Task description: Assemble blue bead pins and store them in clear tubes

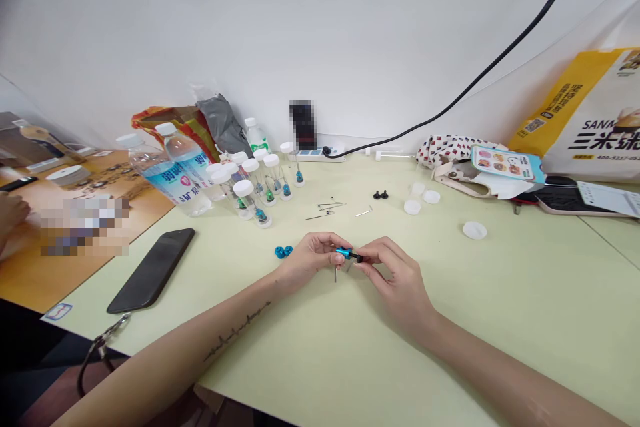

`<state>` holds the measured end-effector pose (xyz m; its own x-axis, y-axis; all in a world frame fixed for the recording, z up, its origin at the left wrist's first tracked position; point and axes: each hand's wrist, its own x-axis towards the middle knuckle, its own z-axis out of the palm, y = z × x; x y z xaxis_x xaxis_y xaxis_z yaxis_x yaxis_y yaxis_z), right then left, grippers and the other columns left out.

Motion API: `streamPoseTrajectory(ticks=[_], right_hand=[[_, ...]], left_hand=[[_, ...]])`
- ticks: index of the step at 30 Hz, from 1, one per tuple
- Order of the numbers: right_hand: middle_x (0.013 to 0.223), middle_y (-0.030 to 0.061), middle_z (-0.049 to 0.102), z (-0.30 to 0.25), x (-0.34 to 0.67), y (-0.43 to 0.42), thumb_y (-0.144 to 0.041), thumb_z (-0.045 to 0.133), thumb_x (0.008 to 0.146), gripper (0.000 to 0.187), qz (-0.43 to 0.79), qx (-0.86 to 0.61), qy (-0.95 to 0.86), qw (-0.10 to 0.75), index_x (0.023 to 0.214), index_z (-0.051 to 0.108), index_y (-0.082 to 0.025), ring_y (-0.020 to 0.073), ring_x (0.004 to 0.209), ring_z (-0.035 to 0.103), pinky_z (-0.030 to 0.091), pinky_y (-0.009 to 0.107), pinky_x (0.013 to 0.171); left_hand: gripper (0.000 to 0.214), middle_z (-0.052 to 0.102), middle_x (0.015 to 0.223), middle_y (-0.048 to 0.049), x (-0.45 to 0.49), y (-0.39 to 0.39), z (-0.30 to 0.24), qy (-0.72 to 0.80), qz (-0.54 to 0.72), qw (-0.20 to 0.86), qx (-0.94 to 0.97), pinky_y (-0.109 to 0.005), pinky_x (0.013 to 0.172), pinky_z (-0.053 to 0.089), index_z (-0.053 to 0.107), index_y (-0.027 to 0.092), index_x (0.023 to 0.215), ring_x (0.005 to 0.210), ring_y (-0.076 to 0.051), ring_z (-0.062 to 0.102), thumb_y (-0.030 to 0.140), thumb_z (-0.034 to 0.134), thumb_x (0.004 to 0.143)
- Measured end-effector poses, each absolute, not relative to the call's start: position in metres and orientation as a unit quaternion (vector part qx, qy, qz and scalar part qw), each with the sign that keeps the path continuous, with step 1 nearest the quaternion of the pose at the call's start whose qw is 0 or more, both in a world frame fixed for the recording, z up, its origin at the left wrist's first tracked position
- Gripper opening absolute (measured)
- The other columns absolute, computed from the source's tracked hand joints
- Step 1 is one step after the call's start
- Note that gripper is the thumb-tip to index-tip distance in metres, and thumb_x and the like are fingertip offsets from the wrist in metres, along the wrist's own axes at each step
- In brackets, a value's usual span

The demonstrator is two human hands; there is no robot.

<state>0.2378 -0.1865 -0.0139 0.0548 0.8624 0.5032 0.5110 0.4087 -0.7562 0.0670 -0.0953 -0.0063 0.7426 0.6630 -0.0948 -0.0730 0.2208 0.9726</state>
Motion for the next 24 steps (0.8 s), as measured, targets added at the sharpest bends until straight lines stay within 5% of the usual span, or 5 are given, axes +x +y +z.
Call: streamPoseTrajectory(ticks=[24], right_hand=[[0.085,0.0039,0.060,-0.0149,0.2380,-0.1864,-0.025,0.057,0.084,0.010,0.209,-0.523,-0.651,0.509,0.091,0.063,-0.023,0.0170,0.075,0.059,0.052,0.033,0.069]], left_hand=[[0.030,0.062,0.080,-0.0060,0.0668,-0.0940,-0.0079,0.249,0.251,0.747,0.563,-0.025,0.067,0.042,0.065,0.012,0.090,0.067,-0.010,0.054,0.029,0.072,0.066]])
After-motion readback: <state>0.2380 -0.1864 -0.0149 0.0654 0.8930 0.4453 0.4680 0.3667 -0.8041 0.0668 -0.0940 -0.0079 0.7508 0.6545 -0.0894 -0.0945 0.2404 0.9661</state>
